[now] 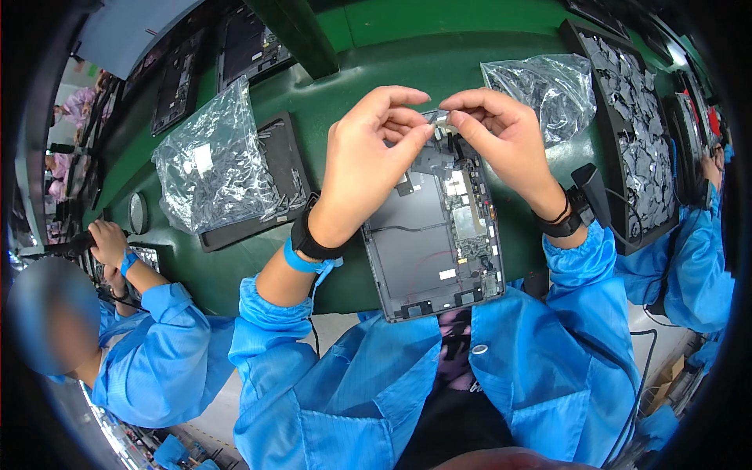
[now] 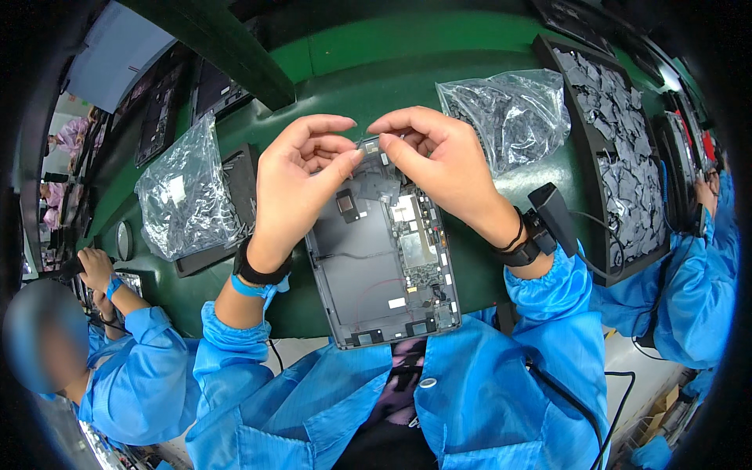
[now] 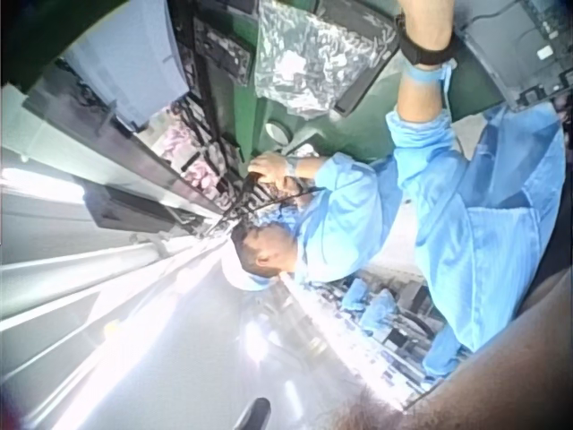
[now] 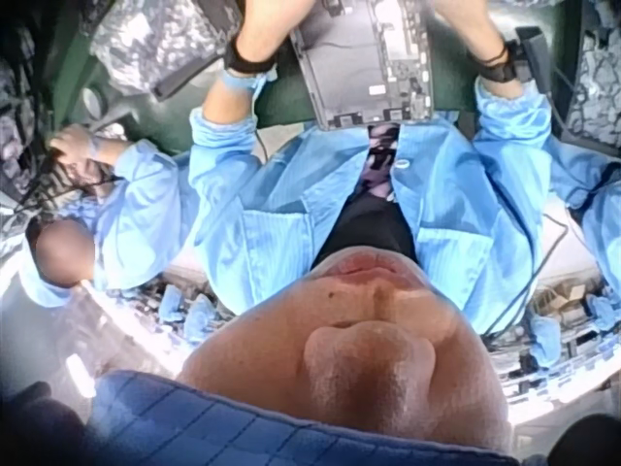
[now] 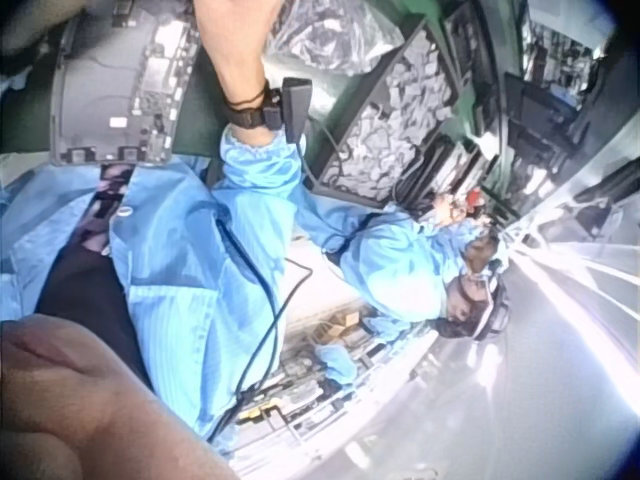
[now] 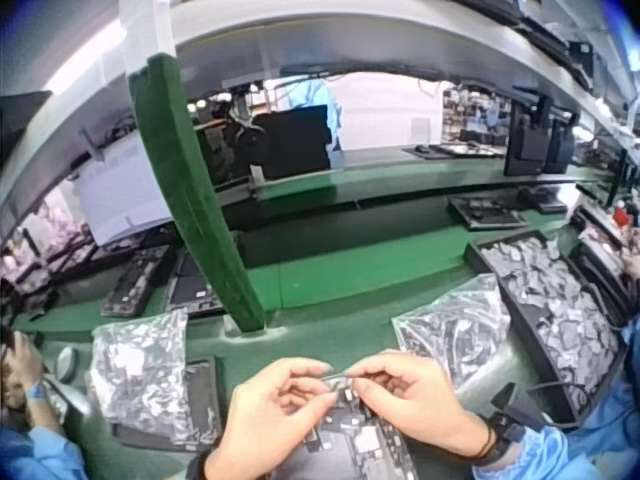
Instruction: Manually assembling the internal components and cables of an electronic tablet on a production line.
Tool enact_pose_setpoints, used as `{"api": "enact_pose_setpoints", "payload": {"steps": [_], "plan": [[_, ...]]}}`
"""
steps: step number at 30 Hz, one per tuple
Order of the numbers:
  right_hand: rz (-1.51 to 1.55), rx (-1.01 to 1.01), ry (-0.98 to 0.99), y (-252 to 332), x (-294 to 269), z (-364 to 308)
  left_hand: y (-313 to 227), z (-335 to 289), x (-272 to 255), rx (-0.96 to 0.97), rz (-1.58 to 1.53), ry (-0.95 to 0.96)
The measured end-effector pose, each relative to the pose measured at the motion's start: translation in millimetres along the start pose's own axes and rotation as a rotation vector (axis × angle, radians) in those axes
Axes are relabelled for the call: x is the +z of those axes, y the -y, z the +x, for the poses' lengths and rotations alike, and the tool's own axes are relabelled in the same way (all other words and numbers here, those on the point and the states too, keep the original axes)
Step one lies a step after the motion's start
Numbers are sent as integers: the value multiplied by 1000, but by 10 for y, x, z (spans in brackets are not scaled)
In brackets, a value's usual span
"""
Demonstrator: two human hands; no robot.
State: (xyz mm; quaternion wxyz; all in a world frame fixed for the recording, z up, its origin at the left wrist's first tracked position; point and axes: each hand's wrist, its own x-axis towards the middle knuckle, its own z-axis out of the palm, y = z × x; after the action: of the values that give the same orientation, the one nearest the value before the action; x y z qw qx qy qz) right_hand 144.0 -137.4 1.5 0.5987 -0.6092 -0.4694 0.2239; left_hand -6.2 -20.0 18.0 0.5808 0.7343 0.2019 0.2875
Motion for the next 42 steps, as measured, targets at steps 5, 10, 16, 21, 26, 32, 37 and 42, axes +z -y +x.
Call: {"api": "enact_pose_setpoints", "payload": {"steps": [5, 10, 16, 21, 26, 32, 37, 42], "plan": [[200, 64, 47, 24, 4, -14, -49, 2, 70, -6, -3, 17], [405, 166, 78, -49, 1, -7, -78, -33, 115, -36, -55, 0], [447, 73, -5, -38, -323, 214, 73, 232, -23, 274, 747, 65], [262, 132, 128, -51, -359, 275, 294, 365, 95, 303, 848, 80], [-72, 138, 94, -144, -347, 286, 332, 424, 121, 207, 839, 193], [-583, -275, 39, -203, -309, 292, 365, 462, 74, 198, 786, 214], [-802, -614, 86, -297, -271, 298, 367, 447, 68, 207, 791, 220], [-933, -647, 177, -350, -227, 309, 386, 454, 83, 257, 813, 241]]}}
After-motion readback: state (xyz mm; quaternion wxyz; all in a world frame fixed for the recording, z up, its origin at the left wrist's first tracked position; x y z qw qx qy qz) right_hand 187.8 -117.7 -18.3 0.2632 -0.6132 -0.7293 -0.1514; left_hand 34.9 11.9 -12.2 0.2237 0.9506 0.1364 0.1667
